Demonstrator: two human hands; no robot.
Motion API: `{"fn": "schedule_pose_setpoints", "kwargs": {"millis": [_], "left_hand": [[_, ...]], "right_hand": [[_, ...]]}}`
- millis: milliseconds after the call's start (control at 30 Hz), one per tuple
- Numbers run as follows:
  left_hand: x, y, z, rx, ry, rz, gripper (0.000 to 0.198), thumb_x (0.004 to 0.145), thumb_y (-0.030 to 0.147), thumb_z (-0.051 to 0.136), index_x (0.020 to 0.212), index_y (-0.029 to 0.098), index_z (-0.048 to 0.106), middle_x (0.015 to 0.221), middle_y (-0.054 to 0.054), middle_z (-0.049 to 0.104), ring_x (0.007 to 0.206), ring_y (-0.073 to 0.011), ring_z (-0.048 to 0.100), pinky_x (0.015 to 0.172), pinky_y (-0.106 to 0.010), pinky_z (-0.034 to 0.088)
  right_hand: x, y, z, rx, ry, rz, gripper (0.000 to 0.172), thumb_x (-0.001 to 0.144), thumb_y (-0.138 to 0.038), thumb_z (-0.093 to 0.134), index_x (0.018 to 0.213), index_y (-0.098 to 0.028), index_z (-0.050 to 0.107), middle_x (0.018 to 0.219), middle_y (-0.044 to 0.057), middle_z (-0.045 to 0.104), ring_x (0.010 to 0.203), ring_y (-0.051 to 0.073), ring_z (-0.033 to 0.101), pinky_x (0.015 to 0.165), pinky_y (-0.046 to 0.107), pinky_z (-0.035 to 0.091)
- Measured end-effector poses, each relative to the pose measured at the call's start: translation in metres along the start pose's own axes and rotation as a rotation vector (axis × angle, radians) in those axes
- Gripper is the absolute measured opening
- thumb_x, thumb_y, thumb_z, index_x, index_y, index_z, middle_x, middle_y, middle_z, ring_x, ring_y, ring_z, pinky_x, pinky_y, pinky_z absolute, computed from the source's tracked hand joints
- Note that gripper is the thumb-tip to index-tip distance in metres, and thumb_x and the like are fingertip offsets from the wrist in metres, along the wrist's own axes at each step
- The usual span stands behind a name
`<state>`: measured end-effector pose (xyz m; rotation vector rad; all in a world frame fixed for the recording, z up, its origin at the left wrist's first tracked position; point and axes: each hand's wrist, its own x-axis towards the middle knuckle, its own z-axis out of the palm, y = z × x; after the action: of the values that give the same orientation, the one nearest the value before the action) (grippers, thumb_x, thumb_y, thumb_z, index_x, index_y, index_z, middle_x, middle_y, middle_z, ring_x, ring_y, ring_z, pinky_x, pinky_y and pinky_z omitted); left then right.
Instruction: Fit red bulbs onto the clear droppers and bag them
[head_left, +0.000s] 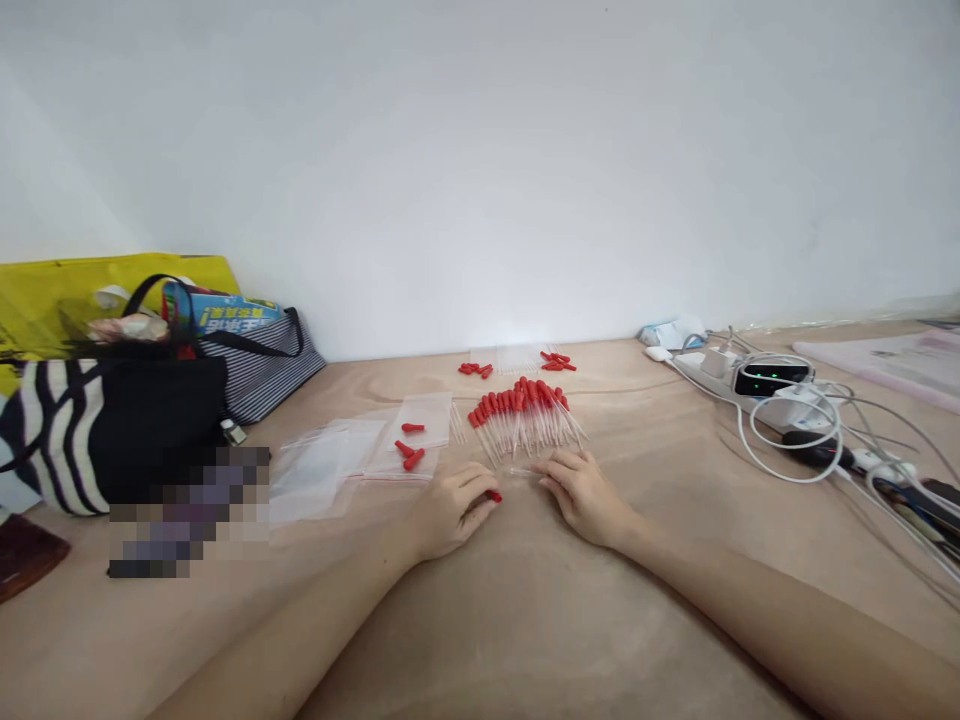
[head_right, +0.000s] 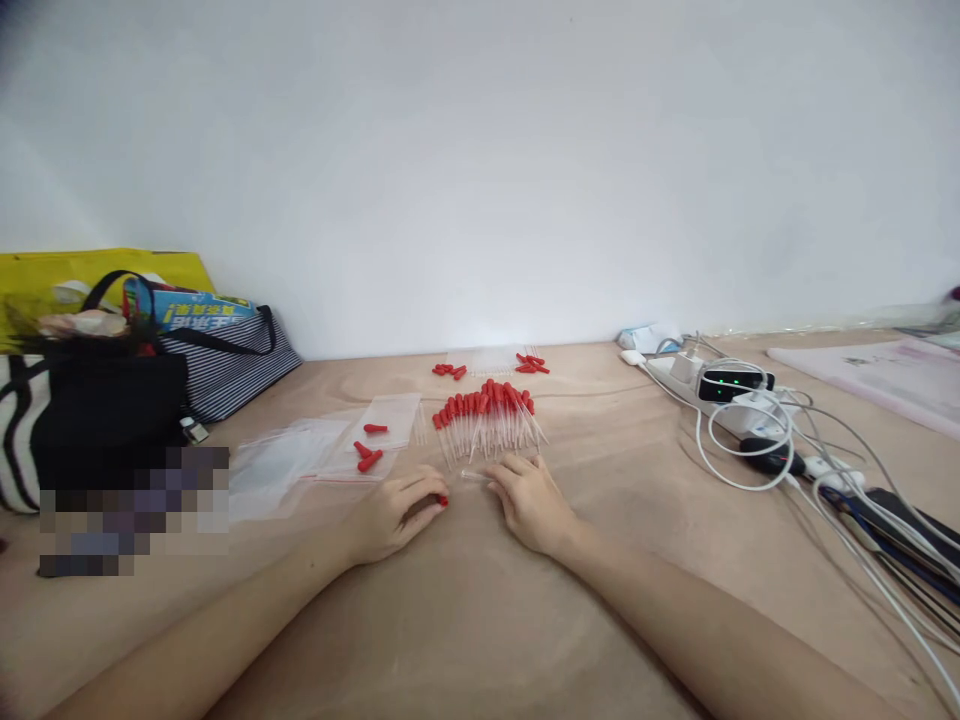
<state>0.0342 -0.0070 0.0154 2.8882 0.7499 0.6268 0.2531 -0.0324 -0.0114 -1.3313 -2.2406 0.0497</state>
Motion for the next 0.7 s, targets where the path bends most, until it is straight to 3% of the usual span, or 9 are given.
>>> {"fn": "schedule_pose_setpoints", "kwargs": {"millis": [100, 233, 433, 700], "left_hand": [[0.001, -0.004, 0.003, -0.158, 0.008, -0.099, 0.014, 0.085, 0.021, 0.040, 0.085, 0.018, 0.054, 0.088, -0.005, 0.061, 0.086, -0.0167, 0.055, 0.079, -0.032, 0.043], [0.000, -0.006, 0.003, -0.115, 0.104, -0.205, 0.012, 0.084, 0.025, 0.047, 0.079, 0.019, 0.056, 0.078, -0.002, 0.063, 0.078, -0.0171, 0.056, 0.079, -0.034, 0.041], [-0.003, -0.006, 0.005, -0.122, 0.123, -0.224, 0.015, 0.083, 0.023, 0.049, 0.090, 0.018, 0.061, 0.085, -0.003, 0.066, 0.081, -0.0166, 0.058, 0.076, -0.030, 0.043], [-0.002, -0.002, 0.004, -0.229, 0.127, -0.287, 0.017, 0.084, 0.020, 0.044, 0.086, 0.018, 0.061, 0.085, -0.002, 0.065, 0.079, -0.0146, 0.059, 0.072, -0.025, 0.046]], "right_hand": [[0.000, 0.001, 0.000, -0.024, 0.009, -0.012, 0.023, 0.086, -0.014, 0.035, 0.095, -0.020, 0.056, 0.084, 0.005, 0.059, 0.079, 0.015, 0.053, 0.070, 0.027, 0.030], [0.000, -0.002, -0.004, 0.018, 0.006, -0.049, 0.020, 0.087, -0.016, 0.034, 0.089, -0.019, 0.054, 0.086, 0.004, 0.059, 0.078, 0.013, 0.053, 0.074, 0.028, 0.030], [0.004, -0.010, -0.004, 0.068, -0.007, -0.083, 0.022, 0.088, -0.020, 0.033, 0.089, -0.018, 0.055, 0.084, 0.005, 0.061, 0.077, 0.014, 0.053, 0.077, 0.030, 0.028], [0.011, -0.013, 0.002, 0.091, -0.052, -0.114, 0.021, 0.088, -0.020, 0.035, 0.090, -0.018, 0.056, 0.083, 0.004, 0.061, 0.076, 0.013, 0.053, 0.077, 0.029, 0.028]]}}
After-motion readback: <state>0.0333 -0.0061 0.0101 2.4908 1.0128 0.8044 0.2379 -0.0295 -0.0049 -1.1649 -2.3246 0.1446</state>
